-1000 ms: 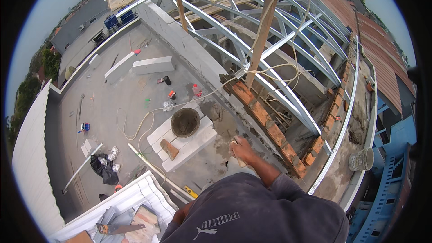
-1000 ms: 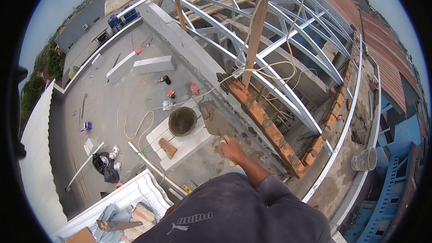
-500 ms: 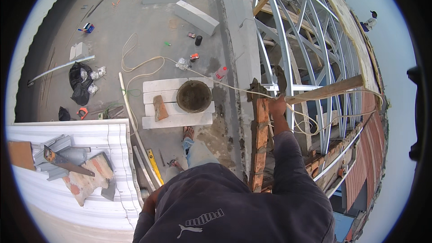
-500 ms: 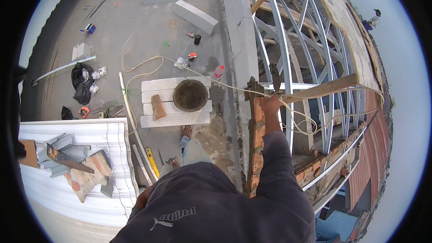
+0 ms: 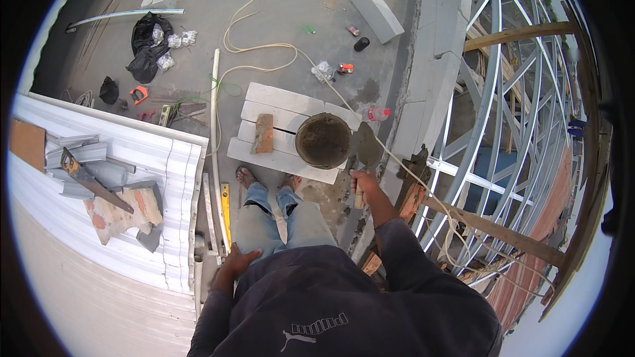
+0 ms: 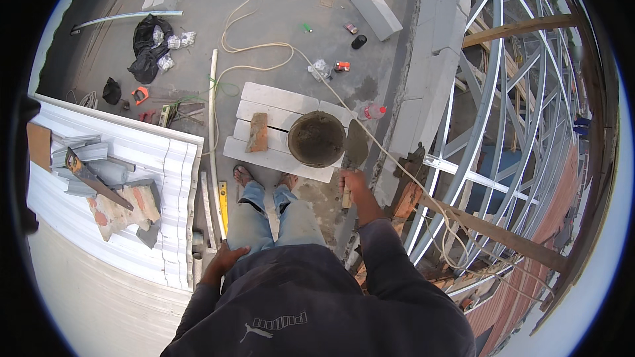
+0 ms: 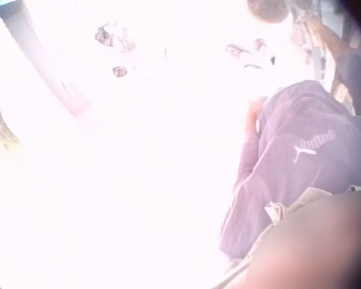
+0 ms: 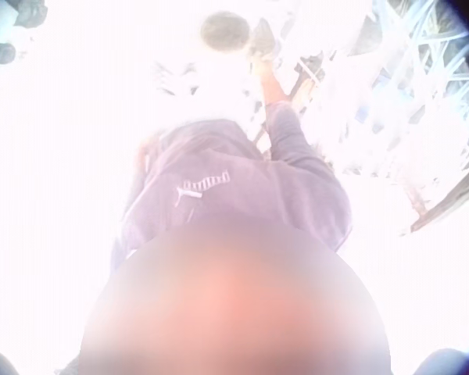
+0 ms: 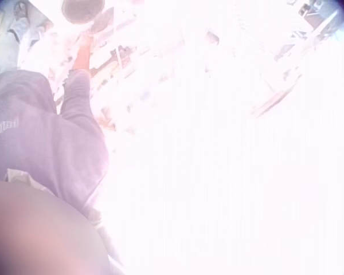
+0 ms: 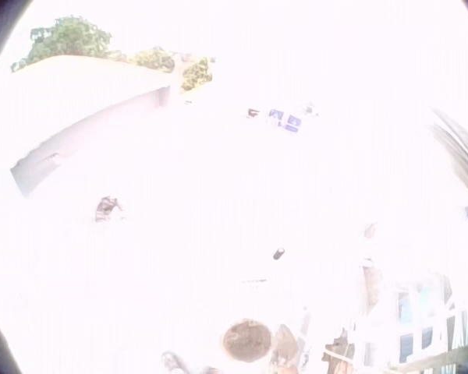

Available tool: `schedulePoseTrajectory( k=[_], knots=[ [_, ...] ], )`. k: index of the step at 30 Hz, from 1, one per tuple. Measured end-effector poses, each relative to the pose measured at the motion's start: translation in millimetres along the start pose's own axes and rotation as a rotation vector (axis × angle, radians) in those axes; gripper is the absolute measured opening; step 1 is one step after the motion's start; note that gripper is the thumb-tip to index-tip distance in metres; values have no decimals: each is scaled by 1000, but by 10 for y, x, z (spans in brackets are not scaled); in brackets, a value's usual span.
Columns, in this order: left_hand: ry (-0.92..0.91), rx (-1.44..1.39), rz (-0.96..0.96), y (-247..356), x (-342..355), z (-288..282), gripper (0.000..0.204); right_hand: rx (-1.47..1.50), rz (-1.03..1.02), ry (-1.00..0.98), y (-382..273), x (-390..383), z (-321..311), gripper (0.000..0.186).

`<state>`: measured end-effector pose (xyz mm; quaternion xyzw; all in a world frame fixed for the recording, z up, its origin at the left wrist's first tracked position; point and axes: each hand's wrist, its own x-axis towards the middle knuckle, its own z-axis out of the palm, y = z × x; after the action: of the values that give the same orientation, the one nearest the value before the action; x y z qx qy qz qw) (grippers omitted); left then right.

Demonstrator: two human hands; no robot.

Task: The person scoops mortar from a bucket with a trowel and applies it to a low brick wall on a rooftop. They place bricks onto the mortar, tap them into position, and continue adding mortar and bricks along the wall line.

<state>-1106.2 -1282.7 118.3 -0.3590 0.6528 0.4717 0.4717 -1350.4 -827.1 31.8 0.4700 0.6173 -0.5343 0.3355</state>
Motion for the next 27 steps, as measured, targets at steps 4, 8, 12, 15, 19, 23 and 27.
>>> schedulePoseTrajectory(
  k=[4, 8, 12, 15, 19, 23, 27],
  knots=[
    [-24, 44, -57, 127, 40, -82, 123, -323, -168, -32, 220, 701, 1183, 41],
    [-13, 75, -159, 145, 187, -349, 121, -823, -370, 24, 107, 1360, 2096, 75],
    [-10, 47, -274, -54, 334, -748, 118, -1074, -323, 34, -95, 1672, 2675, 78],
    [-55, -57, -172, -162, 468, -967, 113, -1036, -218, 93, -201, 1672, 2775, 71],
    [-142, -102, -152, -61, 574, -1236, 104, -790, -198, 201, -159, 1317, 2662, 64],
    [-204, -78, -101, 274, 616, -1441, 91, -381, -180, 424, 28, 657, 2450, 56],
    [-310, 70, -128, 607, 726, -1576, 82, -239, 89, 288, 15, 144, 1965, 50]
  ],
)
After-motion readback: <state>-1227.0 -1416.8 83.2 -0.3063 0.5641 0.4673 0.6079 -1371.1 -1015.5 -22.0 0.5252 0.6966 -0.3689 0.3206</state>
